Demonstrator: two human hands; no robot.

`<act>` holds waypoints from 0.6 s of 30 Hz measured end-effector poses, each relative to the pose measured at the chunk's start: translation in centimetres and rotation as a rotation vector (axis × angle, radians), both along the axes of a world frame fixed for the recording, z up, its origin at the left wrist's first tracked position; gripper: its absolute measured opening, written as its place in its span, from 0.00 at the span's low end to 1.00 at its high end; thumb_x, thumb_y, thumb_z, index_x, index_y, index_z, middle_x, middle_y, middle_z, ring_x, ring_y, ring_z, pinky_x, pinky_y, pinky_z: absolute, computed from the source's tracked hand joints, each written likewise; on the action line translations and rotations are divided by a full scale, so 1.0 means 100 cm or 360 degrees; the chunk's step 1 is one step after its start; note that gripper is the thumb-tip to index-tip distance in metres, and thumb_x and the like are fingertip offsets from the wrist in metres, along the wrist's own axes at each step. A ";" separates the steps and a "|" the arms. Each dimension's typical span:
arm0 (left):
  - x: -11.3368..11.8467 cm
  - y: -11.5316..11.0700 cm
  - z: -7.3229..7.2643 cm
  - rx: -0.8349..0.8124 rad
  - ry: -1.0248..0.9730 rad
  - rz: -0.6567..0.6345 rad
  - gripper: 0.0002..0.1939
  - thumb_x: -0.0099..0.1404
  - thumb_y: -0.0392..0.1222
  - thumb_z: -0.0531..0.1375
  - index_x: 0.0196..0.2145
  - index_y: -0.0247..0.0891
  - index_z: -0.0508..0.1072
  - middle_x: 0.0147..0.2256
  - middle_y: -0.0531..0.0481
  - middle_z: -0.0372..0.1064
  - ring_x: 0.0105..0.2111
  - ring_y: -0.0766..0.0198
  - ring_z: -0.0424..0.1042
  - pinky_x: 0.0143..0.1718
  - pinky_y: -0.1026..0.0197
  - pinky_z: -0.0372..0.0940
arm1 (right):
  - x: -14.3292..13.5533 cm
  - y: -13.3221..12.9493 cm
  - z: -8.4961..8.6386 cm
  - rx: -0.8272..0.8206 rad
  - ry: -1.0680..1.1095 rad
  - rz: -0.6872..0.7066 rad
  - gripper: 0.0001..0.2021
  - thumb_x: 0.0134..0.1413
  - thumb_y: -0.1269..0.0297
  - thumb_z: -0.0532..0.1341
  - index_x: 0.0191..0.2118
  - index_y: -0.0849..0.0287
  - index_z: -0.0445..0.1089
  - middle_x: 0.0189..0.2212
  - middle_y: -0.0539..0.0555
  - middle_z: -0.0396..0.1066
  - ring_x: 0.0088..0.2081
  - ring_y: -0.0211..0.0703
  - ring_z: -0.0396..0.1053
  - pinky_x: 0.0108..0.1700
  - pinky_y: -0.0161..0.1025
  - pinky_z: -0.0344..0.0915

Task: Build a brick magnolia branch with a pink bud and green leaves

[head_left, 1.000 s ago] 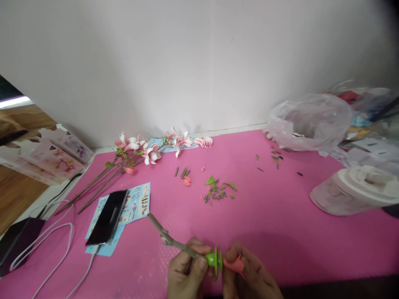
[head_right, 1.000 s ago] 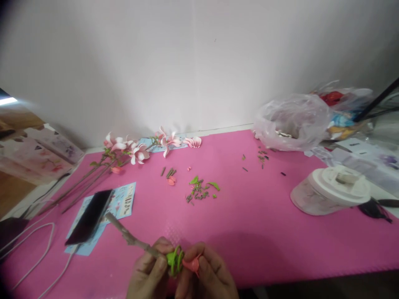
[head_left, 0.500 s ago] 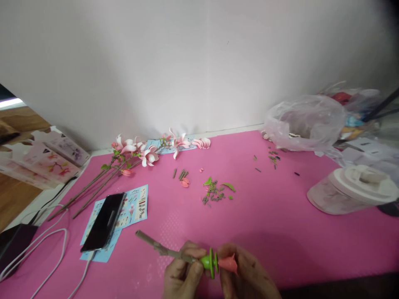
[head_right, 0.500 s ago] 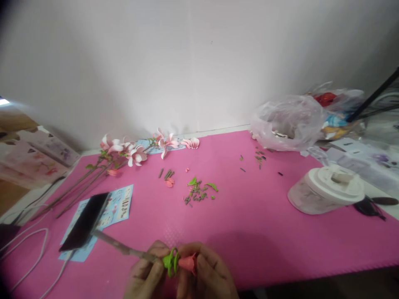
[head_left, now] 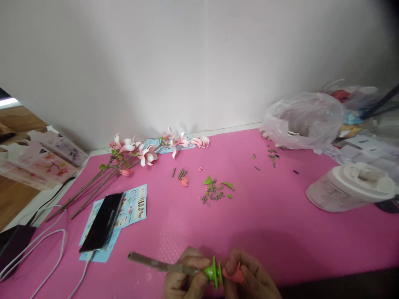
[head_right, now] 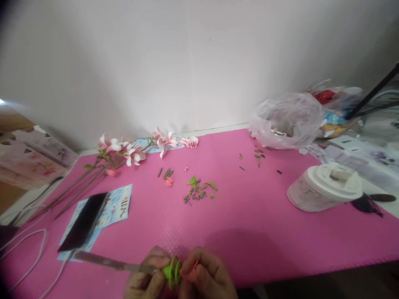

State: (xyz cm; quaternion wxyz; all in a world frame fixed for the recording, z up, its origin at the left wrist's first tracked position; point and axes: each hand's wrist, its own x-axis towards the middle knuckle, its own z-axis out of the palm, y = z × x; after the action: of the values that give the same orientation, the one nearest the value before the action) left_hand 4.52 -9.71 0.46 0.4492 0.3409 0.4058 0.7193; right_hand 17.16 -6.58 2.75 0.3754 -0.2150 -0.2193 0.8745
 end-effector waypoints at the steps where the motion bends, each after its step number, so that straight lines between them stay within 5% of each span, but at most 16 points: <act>1: 0.000 0.000 0.002 -0.0049 -0.0021 -0.0014 0.05 0.55 0.43 0.65 0.30 0.42 0.79 0.24 0.52 0.66 0.22 0.67 0.68 0.23 0.67 0.61 | 0.000 0.001 -0.002 0.0009 0.0005 -0.0004 0.17 0.49 0.52 0.65 0.27 0.61 0.65 0.12 0.44 0.64 0.12 0.24 0.56 0.16 0.21 0.49; 7: -0.011 0.006 0.010 -0.0073 0.0082 -0.0074 0.06 0.57 0.41 0.64 0.33 0.43 0.80 0.26 0.50 0.69 0.26 0.66 0.69 0.27 0.66 0.64 | 0.007 0.012 -0.002 0.0132 -0.0071 0.0054 0.19 0.56 0.50 0.58 0.47 0.58 0.65 0.18 0.51 0.72 0.14 0.30 0.64 0.16 0.23 0.54; 10: -0.019 0.008 0.012 -0.0062 0.0279 -0.0103 0.06 0.58 0.39 0.63 0.34 0.43 0.79 0.26 0.50 0.70 0.27 0.65 0.70 0.29 0.65 0.65 | 0.018 0.015 -0.001 0.0425 -0.0352 -0.0058 0.17 0.54 0.51 0.61 0.45 0.56 0.66 0.24 0.51 0.72 0.19 0.32 0.67 0.21 0.27 0.61; 14: -0.025 0.009 0.025 -0.0147 0.0516 -0.0176 0.05 0.58 0.37 0.63 0.32 0.41 0.79 0.26 0.50 0.70 0.27 0.64 0.70 0.28 0.66 0.64 | 0.030 0.021 0.004 0.1015 -0.1015 -0.0305 0.09 0.51 0.64 0.65 0.40 0.53 0.71 0.32 0.52 0.72 0.33 0.39 0.70 0.34 0.34 0.67; 18: -0.030 0.008 0.037 -0.0160 0.0620 -0.0363 0.06 0.59 0.39 0.61 0.35 0.41 0.78 0.28 0.48 0.72 0.28 0.61 0.71 0.30 0.63 0.64 | 0.035 0.026 0.010 0.1445 -0.1206 -0.0442 0.11 0.49 0.69 0.66 0.40 0.49 0.74 0.31 0.51 0.73 0.31 0.40 0.70 0.36 0.35 0.68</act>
State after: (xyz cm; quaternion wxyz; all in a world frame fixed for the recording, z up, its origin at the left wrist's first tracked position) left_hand 1.55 -8.91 4.15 0.4572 0.4941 0.4789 0.5634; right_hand 20.65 -3.96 3.79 0.4359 -0.3564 -0.6588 0.4989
